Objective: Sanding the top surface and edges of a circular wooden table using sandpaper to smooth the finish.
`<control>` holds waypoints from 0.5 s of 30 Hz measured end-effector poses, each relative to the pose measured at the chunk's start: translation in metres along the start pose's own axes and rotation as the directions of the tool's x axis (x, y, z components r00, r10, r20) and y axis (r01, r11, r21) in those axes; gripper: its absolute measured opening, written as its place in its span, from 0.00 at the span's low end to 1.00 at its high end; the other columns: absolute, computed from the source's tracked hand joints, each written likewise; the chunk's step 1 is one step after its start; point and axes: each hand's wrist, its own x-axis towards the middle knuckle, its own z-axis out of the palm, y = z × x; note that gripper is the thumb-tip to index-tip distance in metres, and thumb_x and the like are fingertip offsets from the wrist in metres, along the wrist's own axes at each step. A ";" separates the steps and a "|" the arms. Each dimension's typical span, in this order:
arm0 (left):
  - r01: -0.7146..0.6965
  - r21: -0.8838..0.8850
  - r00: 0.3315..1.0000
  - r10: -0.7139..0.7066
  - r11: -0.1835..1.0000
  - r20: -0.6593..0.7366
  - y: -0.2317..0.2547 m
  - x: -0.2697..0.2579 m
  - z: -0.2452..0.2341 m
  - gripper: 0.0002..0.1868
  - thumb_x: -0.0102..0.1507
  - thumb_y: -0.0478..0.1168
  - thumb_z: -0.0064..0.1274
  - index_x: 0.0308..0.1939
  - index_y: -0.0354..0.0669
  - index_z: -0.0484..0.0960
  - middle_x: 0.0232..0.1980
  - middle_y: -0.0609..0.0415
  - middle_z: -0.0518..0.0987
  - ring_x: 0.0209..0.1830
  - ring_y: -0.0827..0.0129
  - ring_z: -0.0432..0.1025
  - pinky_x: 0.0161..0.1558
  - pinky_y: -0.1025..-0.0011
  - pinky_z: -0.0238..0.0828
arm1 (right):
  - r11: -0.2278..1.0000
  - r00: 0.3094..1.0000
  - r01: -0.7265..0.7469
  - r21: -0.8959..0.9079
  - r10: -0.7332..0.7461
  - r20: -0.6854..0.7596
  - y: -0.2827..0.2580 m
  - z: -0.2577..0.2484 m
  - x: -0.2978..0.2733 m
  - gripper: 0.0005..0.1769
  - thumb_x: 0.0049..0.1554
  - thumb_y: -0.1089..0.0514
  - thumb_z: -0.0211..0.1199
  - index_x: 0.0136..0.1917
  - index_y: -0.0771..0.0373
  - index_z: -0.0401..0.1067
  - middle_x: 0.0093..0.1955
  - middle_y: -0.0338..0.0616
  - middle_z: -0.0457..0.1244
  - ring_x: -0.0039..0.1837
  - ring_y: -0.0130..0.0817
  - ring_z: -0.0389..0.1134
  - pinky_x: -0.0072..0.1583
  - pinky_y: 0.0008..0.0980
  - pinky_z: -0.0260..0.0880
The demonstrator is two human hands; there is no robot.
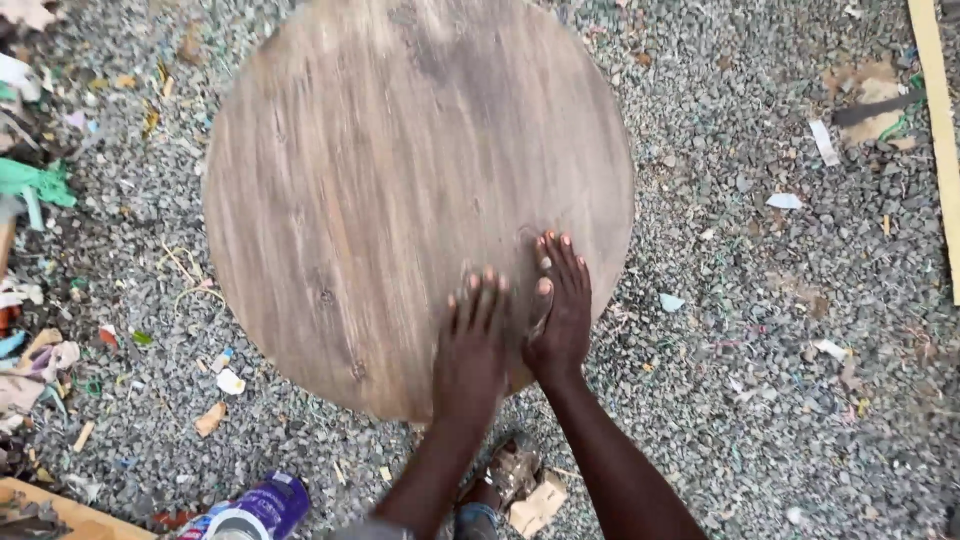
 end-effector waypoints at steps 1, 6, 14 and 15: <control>-0.050 0.098 0.989 0.063 0.994 -0.132 -0.001 -0.027 0.018 0.44 0.60 0.36 0.41 0.82 0.51 0.45 0.85 0.53 0.45 0.85 0.58 0.38 0.81 0.56 0.29 | 0.998 0.999 -0.038 0.040 0.037 0.012 -0.007 0.000 0.006 0.34 0.71 0.47 0.24 0.78 0.62 0.60 0.79 0.51 0.56 0.83 0.48 0.50 0.80 0.47 0.42; -0.161 0.186 0.964 0.194 0.969 -0.179 -0.014 0.026 0.044 0.37 0.69 0.49 0.33 0.81 0.45 0.46 0.85 0.49 0.46 0.85 0.55 0.40 0.79 0.54 0.35 | 0.994 0.995 -0.096 0.061 0.093 0.041 -0.010 -0.003 -0.002 0.32 0.72 0.46 0.26 0.78 0.60 0.59 0.81 0.49 0.55 0.85 0.44 0.48 0.81 0.50 0.44; -0.201 0.152 0.949 0.231 0.968 -0.216 0.002 -0.036 0.033 0.59 0.47 0.35 0.51 0.82 0.44 0.44 0.85 0.49 0.44 0.85 0.57 0.38 0.80 0.58 0.35 | 0.994 0.995 -0.093 0.058 0.092 0.029 -0.010 -0.011 -0.005 0.34 0.72 0.44 0.23 0.77 0.60 0.60 0.80 0.49 0.55 0.84 0.46 0.49 0.81 0.49 0.46; -0.202 0.154 0.947 0.233 0.967 -0.222 -0.007 -0.034 0.035 0.59 0.47 0.35 0.51 0.82 0.44 0.44 0.85 0.49 0.44 0.85 0.57 0.38 0.80 0.58 0.35 | 0.994 0.996 -0.089 0.058 0.087 0.024 -0.011 -0.006 0.000 0.34 0.72 0.44 0.23 0.77 0.60 0.60 0.80 0.49 0.55 0.84 0.46 0.49 0.81 0.49 0.46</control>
